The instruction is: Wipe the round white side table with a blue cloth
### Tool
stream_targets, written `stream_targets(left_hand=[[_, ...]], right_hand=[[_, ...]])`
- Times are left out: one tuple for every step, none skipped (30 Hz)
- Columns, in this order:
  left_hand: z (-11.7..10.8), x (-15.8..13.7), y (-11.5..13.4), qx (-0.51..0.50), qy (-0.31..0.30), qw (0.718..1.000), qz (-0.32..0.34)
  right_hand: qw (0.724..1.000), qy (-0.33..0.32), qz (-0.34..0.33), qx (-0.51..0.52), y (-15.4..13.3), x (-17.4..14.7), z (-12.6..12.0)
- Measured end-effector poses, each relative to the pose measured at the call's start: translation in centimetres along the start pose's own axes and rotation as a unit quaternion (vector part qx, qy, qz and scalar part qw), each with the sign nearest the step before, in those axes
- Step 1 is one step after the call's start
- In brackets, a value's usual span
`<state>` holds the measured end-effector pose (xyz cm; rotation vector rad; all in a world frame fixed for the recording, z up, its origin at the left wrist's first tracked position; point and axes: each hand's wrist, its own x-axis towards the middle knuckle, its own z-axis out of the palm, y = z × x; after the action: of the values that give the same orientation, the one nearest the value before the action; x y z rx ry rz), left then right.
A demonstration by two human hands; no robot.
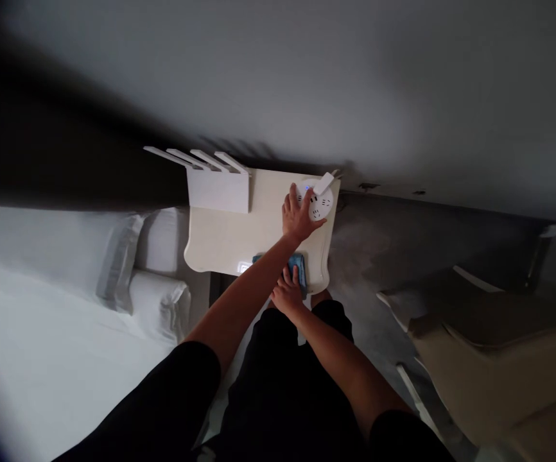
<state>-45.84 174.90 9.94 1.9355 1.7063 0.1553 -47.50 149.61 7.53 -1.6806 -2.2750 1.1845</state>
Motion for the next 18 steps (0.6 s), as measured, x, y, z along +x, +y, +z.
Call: stream_targets(left_hand=[[-0.3, -0.2, 0.0, -0.001, -0.010, 1.000, 0.000], [-0.7, -0.4, -0.2, -0.002, -0.019, 1.000, 0.003], [-1.3, -0.8, -0.6, -0.004, -0.023, 1.000, 0.008], [-2.0, -1.3, -1.5, -0.007, -0.020, 1.000, 0.013], [-2.9, -1.9, -2.6, -0.012, -0.010, 1.000, 0.016], [-3.9, -2.6, -4.2, -0.019, 0.008, 1.000, 0.011], [-5.1, -3.4, -6.1, -0.030, 0.032, 0.999, -0.002], [-6.4, -4.1, -8.4, -0.041, 0.058, 0.997, -0.023], [-7.8, -4.8, -10.8, -0.051, 0.093, 0.993, -0.058], [-9.3, -5.3, -13.5, -0.058, 0.124, 0.985, -0.101], [-10.7, -5.6, -16.2, -0.062, 0.151, 0.975, -0.149], [-12.1, -5.6, -18.9, -0.061, 0.175, 0.962, -0.201], [-13.3, -5.4, -21.5, -0.056, 0.194, 0.947, -0.248], [-14.4, -5.0, -24.0, -0.049, 0.207, 0.935, -0.284], [-15.3, -4.3, -26.2, -0.042, 0.209, 0.927, -0.308], [-16.1, -3.5, -28.3, -0.041, 0.199, 0.925, -0.320], [-16.7, -2.7, -30.1, -0.047, 0.181, 0.927, -0.326], [-17.2, -1.9, -31.6, -0.060, 0.158, 0.931, -0.325]], right_hand=[[1.000, 0.000, -0.002, 0.001, 0.1, 0.0, -0.3], [1.000, 0.004, -0.005, 0.001, 0.2, 0.1, -0.7], [1.000, 0.011, -0.010, -0.002, 0.4, 0.2, -1.2], [1.000, 0.020, -0.015, -0.005, 0.6, 0.4, -1.7], [0.999, 0.031, -0.020, -0.008, 0.8, 0.7, -2.2], [0.999, 0.042, -0.022, -0.012, 1.0, 1.2, -2.7], [0.998, 0.052, -0.022, -0.017, 1.2, 1.8, -3.3], [0.998, 0.062, -0.020, -0.022, 1.4, 2.7, -3.9], [0.997, 0.069, -0.013, -0.029, 1.5, 3.8, -4.5], [0.996, 0.076, -0.003, -0.036, 1.6, 5.0, -5.0], [0.996, 0.083, 0.010, -0.044, 1.5, 6.3, -5.5], [0.994, 0.090, 0.026, -0.051, 1.3, 7.4, -5.8], [0.992, 0.100, 0.045, -0.059, 0.9, 8.4, -5.9], [0.990, 0.110, 0.064, -0.066, 0.3, 9.0, -5.7], [0.987, 0.117, 0.079, -0.072, -0.5, 9.3, -5.2], [0.986, 0.120, 0.086, -0.075, -1.4, 9.2, -4.3], [0.986, 0.118, 0.085, -0.077, -2.4, 8.8, -3.3], [0.988, 0.110, 0.075, -0.076, -3.4, 8.2, -2.0]])
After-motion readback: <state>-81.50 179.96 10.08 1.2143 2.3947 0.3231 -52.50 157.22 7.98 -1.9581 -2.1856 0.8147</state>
